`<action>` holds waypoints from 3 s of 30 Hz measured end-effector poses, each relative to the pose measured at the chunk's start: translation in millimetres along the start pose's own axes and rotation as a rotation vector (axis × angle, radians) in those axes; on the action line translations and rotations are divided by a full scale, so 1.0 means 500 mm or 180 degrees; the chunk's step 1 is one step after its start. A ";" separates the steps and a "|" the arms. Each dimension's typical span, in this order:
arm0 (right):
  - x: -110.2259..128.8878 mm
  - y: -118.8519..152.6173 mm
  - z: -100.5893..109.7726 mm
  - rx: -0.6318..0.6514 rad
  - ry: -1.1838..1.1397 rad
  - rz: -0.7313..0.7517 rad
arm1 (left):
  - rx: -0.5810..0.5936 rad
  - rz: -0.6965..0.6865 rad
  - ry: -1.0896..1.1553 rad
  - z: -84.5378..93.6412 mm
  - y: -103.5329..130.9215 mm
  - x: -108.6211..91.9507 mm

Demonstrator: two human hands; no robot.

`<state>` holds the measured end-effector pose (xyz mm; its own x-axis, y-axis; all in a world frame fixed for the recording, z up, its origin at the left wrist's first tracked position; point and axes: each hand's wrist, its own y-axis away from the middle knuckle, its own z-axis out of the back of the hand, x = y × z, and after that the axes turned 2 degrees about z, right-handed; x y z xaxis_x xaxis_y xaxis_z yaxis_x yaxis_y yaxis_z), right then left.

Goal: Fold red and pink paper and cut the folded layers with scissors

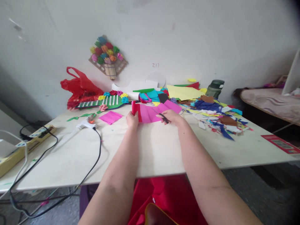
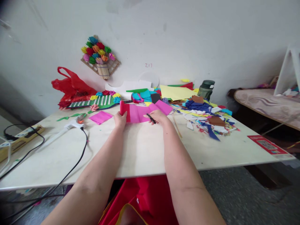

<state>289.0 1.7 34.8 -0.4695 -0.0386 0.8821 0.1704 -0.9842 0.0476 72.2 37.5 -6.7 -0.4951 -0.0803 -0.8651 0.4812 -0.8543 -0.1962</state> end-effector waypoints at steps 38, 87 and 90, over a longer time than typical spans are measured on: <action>0.036 0.012 -0.096 0.1828 -0.0944 -0.0152 | -0.0379 0.0510 0.0987 -0.032 -0.007 0.009; 0.030 0.007 -0.132 0.1417 -0.1433 -0.0037 | -0.0617 0.0893 0.1481 -0.031 -0.012 0.005; 0.030 0.007 -0.133 0.1397 -0.1431 -0.0023 | -0.0626 0.0899 0.1429 -0.030 -0.012 0.004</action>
<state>224.7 -13.9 17.1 -0.0780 0.1382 0.9873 0.5532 -0.8179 0.1581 78.9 50.0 -14.3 0.0080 -0.0290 -0.9995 0.6975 -0.7161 0.0263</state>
